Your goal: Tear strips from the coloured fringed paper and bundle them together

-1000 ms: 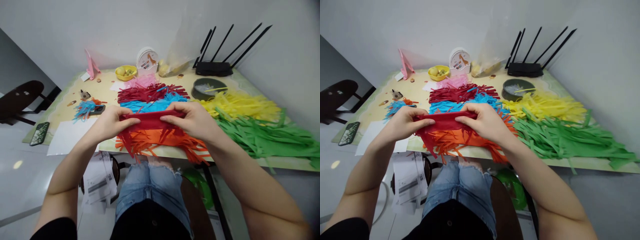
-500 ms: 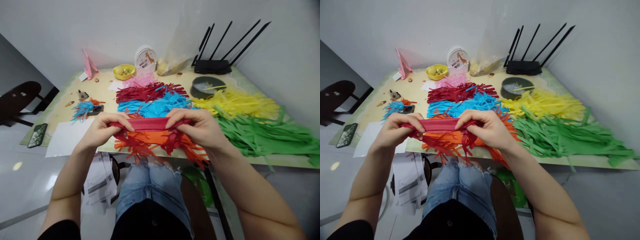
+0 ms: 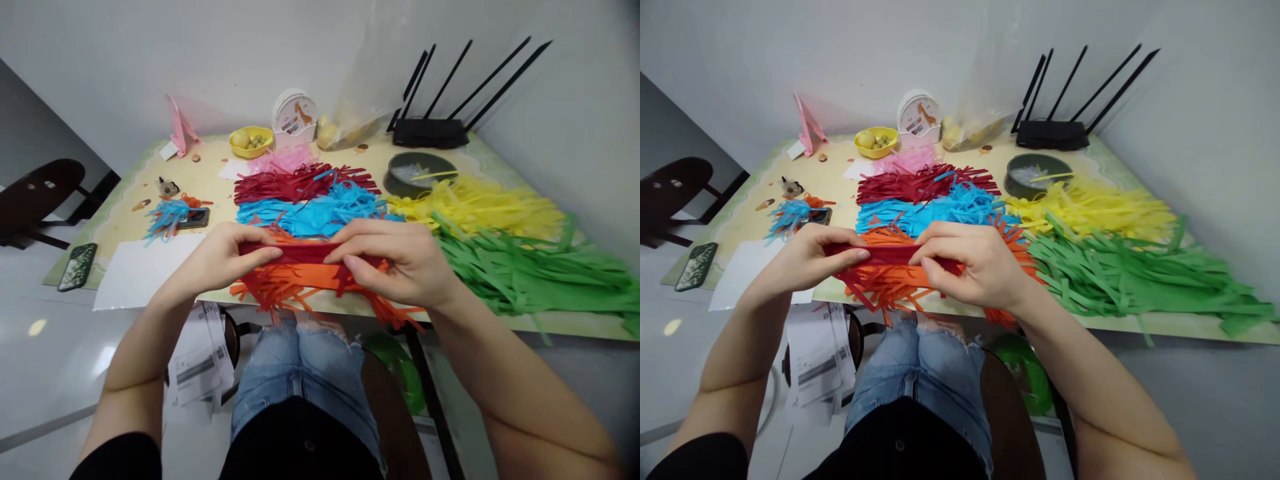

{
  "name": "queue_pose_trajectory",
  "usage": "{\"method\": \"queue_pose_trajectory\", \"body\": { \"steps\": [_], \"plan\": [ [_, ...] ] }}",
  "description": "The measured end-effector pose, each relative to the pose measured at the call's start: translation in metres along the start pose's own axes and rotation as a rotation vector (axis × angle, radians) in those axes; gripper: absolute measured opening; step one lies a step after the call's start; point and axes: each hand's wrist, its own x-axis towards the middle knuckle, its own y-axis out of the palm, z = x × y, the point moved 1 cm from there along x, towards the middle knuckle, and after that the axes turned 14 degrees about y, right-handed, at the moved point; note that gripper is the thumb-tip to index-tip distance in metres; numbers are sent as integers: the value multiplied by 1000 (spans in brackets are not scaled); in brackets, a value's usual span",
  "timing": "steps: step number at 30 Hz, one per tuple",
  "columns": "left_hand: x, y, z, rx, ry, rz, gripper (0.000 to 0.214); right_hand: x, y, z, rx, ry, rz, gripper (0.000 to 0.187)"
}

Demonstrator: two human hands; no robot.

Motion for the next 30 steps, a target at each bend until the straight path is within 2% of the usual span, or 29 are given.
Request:
{"method": "queue_pose_trajectory", "body": {
  "steps": [2, 5, 8, 12, 16, 21, 26, 30],
  "plan": [
    [2, 1, 0, 47, 15, -3, 25, 2, -1, 0, 25, 96, 0, 12],
    [3, 3, 0, 53, 19, 8, 24, 6, 1, -2, 63, 267, 41, 24],
    [2, 4, -2, -14, -20, -19, 23, 8, 5, -5, 149, 356, 99, 16],
    [-3, 3, -1, -187, -110, -96, 28, 3, 11, -8, 363, 443, -3, 16],
    [-9, 5, 8, -381, -94, -198, 31, -1, 16, -9, 458, 409, -71, 17],
    [-14, 8, 20, -542, 4, -273, 18, -2, 17, -11, 503, 311, -52, 17],
    [-15, 10, 18, -516, 9, -245, 24, -3, 14, -9, 375, 257, -51, 18],
    [-13, 9, 10, -349, 10, -242, 39, -3, 14, -5, 204, 132, -127, 20]
  ]
}}
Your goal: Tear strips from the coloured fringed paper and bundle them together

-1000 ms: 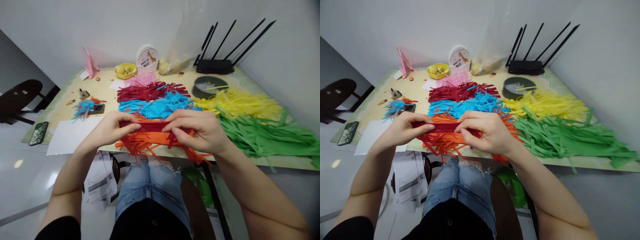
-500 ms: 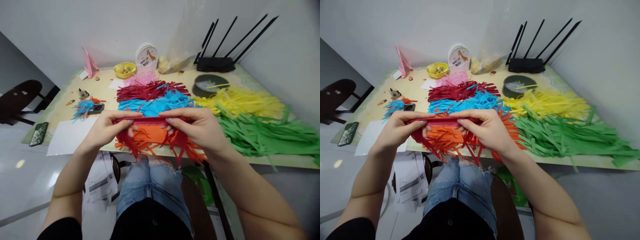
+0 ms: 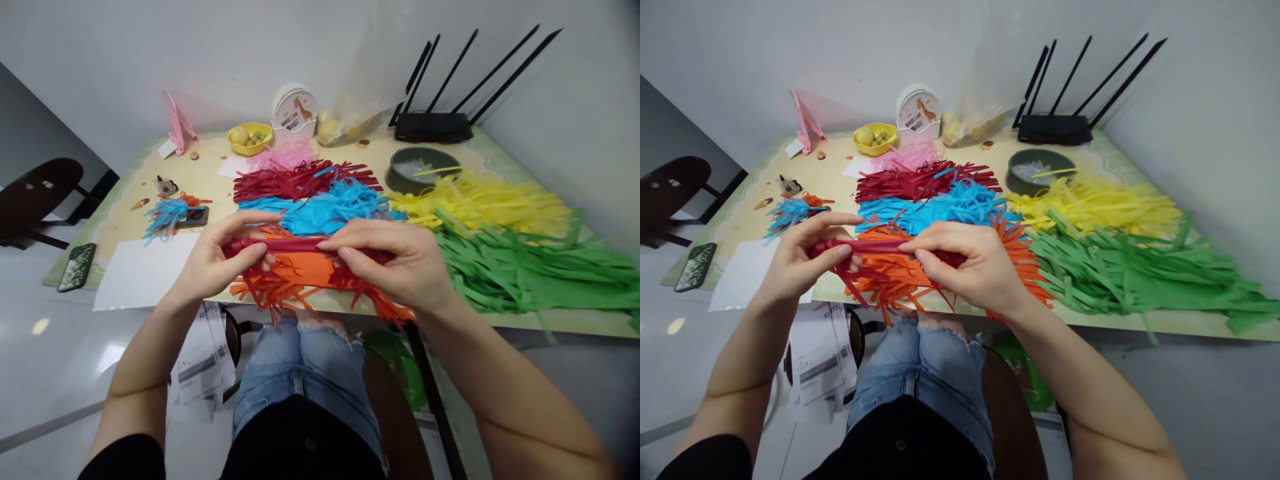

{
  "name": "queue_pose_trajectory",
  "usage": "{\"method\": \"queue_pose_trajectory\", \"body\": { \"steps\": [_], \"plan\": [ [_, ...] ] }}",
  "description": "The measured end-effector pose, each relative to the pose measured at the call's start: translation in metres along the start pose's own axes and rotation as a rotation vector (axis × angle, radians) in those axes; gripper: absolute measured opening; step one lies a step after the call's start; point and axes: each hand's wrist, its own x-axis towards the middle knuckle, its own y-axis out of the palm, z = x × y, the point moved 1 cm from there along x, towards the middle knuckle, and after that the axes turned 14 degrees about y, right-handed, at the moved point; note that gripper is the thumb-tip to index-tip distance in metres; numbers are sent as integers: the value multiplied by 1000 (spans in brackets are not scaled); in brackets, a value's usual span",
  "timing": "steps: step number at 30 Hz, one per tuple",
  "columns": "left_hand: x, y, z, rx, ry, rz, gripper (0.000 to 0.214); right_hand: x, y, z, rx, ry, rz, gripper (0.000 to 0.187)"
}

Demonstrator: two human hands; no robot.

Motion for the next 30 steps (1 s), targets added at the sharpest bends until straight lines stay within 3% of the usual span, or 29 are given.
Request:
{"method": "queue_pose_trajectory", "body": {
  "steps": [5, 9, 14, 19, 25, 30],
  "plan": [
    [11, 4, -9, 313, 53, 106, 20, -2, 0, 3, -93, -147, 24, 24],
    [13, 7, -11, 341, 40, 107, 17, -1, -2, 5, -193, 23, -13, 24],
    [6, 12, -9, 139, -56, 30, 19, -3, 1, 5, -156, 187, -58, 8],
    [1, 13, -6, -89, -114, -62, 29, -6, 8, 2, 235, 301, -4, 11],
    [-3, 10, -2, -247, -134, -127, 28, -6, 8, -5, 437, 264, 66, 16],
    [-2, 10, 1, -332, -74, -119, 12, -4, 9, -7, 463, 186, 76, 14]
  ]
}}
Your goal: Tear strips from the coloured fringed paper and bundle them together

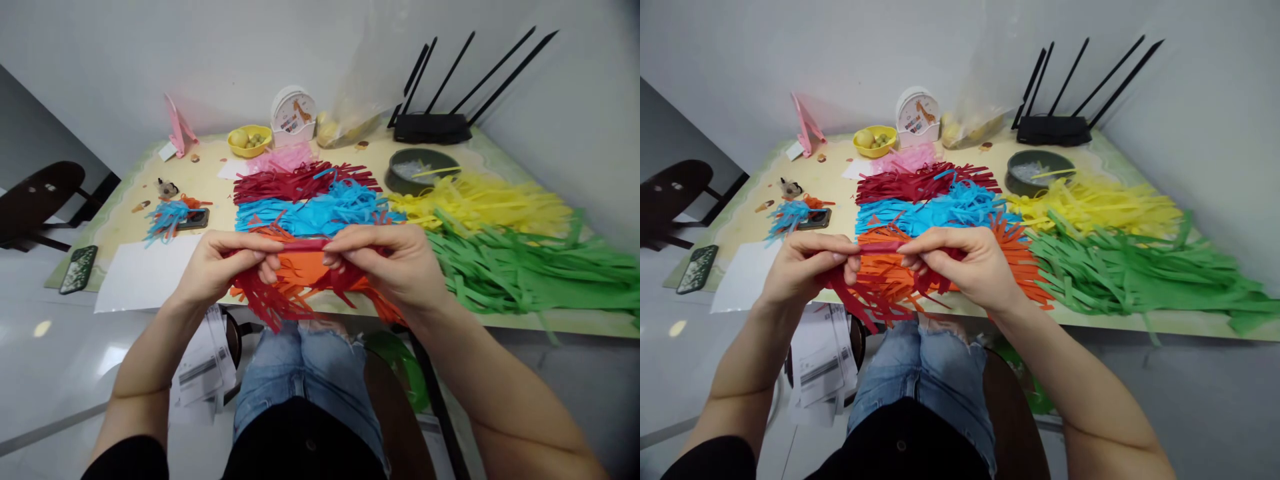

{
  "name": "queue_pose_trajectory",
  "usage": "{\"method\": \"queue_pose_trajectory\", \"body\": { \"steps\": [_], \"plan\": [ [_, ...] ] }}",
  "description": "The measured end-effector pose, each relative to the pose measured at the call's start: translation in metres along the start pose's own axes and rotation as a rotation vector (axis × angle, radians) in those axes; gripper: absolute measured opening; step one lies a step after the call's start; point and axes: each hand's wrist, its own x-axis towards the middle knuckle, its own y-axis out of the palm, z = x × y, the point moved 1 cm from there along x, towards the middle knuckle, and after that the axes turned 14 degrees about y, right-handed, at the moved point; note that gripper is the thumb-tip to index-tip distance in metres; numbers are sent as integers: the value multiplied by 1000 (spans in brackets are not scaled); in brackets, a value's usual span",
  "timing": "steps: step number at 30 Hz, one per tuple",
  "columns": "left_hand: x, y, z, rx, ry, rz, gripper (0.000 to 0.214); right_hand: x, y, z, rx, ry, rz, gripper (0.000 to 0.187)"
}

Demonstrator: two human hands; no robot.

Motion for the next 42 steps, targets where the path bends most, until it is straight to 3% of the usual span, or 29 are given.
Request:
{"method": "queue_pose_trajectory", "body": {
  "steps": [7, 13, 17, 20, 23, 26, 28, 34, 42],
  "plan": [
    [-3, 0, 14, -38, 183, -16, 12, 1, 8, -2, 96, 40, -19, 19],
    [-9, 2, 17, 101, 163, -39, 20, -1, 3, -9, 53, 93, -32, 26],
    [-4, 4, 8, 447, 189, 54, 21, -1, -3, -3, -105, 75, -15, 29],
    [1, 6, 2, 638, 215, 94, 19, 3, -6, 6, -377, 32, -38, 27],
    [5, 7, -2, 750, 234, 156, 22, 10, -6, 17, -621, -38, -43, 27],
    [7, 7, -5, 818, 268, 212, 21, 16, -4, 23, -701, -18, 28, 9],
    [7, 6, -7, 861, 280, 236, 21, 18, -2, 26, -723, -14, 39, 8],
    [9, 5, -16, 959, 182, 338, 34, 17, -1, 34, -763, 9, 50, 13],
    [21, 14, -25, 848, 123, 420, 18, 15, 1, 38, -816, -4, 125, 20]
  ]
}}
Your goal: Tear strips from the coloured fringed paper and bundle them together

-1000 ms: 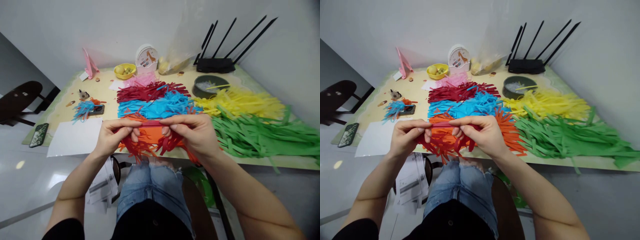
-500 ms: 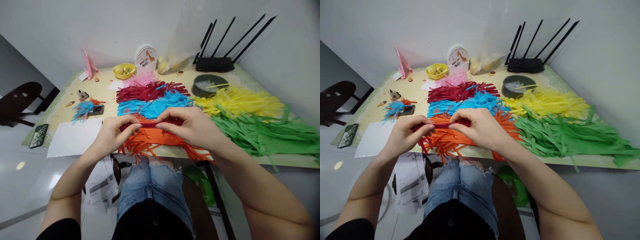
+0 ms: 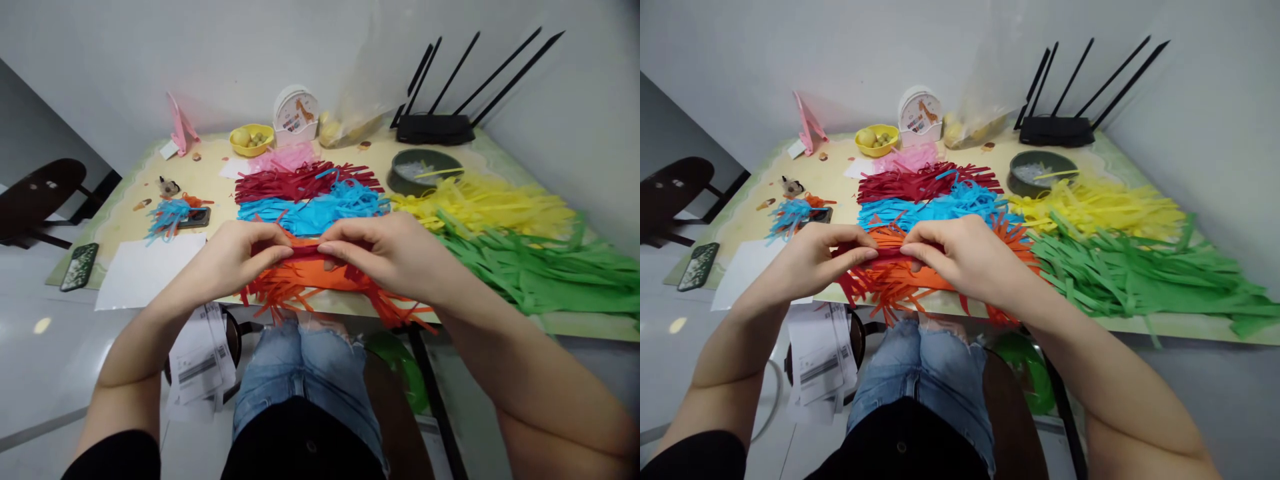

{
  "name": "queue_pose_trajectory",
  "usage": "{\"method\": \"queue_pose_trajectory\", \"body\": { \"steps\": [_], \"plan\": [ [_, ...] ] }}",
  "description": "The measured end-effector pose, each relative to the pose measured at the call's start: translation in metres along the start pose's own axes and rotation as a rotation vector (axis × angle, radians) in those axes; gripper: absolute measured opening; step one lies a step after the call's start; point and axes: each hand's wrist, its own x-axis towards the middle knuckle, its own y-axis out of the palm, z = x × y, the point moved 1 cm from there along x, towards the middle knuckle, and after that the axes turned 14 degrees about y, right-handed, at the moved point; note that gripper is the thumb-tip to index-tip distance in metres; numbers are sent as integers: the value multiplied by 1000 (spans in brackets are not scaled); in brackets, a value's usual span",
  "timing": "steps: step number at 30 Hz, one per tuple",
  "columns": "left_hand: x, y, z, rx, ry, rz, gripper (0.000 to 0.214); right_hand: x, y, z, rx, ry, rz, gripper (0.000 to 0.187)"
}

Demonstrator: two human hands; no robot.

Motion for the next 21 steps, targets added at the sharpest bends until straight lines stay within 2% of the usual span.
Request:
{"method": "queue_pose_trajectory", "body": {
  "steps": [4, 8, 12, 17, 21],
  "plan": [
    [2, 0, -3, 83, 14, 14, 22, -2, -1, -1, -26, -23, -11, 21],
    [1, -1, -3, 62, 15, 26, 21, -3, 1, -4, 74, 14, -18, 11],
    [-2, 0, 0, -193, -46, -55, 16, -5, 6, -8, 259, 51, -46, 11],
    [-11, 5, 9, -453, -113, -221, 27, -10, 15, -14, 562, 150, -27, 17],
    [-16, 10, 20, -606, -114, -281, 27, -10, 19, -17, 718, 108, -8, 16]
  ]
}}
